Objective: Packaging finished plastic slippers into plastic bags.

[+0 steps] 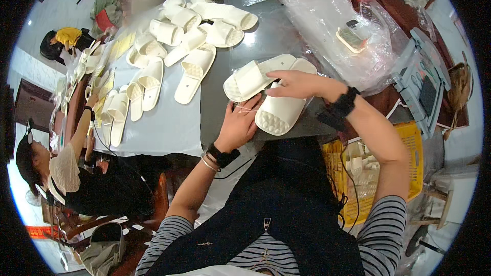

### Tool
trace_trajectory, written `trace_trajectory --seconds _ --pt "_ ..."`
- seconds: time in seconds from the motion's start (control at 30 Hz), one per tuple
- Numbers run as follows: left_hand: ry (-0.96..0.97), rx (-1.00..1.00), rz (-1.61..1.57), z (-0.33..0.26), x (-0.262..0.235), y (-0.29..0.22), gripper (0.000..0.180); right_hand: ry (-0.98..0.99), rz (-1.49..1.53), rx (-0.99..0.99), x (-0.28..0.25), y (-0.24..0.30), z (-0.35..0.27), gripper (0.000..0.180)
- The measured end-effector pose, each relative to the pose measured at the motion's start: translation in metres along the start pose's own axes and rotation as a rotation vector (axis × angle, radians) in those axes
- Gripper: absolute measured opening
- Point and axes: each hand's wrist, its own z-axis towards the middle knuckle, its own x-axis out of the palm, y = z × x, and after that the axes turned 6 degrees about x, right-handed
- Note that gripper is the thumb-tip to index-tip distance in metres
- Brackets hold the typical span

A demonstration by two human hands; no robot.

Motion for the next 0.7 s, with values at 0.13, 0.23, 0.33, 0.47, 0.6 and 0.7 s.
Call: trace_trajectory --seconds 0.13,0.23,0.33,0.47,0.6,0.7 --pt "0.023 -0.007 -0.009 0.004 -0.006 -0.004 0.048 -0.002 0.297 -0.130 0.022 -0.006 0.044 0.063" --pt "0.089 -0.029 -0.005 -0.004 0.013 0.008 0.051 0.102 0.547 -0.024 0.028 -0.002 0.039 0.060" --pt "0.029 -0.040 -0.035 0.000 -0.002 -0.001 0.056 -0.084 0.712 -0.100 0.002 0.004 -0.007 0.063" --pt "-0.174 -0.038 -0.156 -0.006 -0.011 0.002 0.065 -0.361 0.828 -0.121 -0.027 0.007 -0.084 0.065" --pt "-0.251 -0.140 -0.197 -0.008 -0.008 0.004 0.057 -0.465 0.248 -0.122 -0.026 -0.019 -0.125 0.058" --pt "-0.297 -0.162 -0.088 -0.008 -0.003 0.001 0.047 -0.138 -0.205 -0.143 -0.005 0.005 -0.138 0.064"
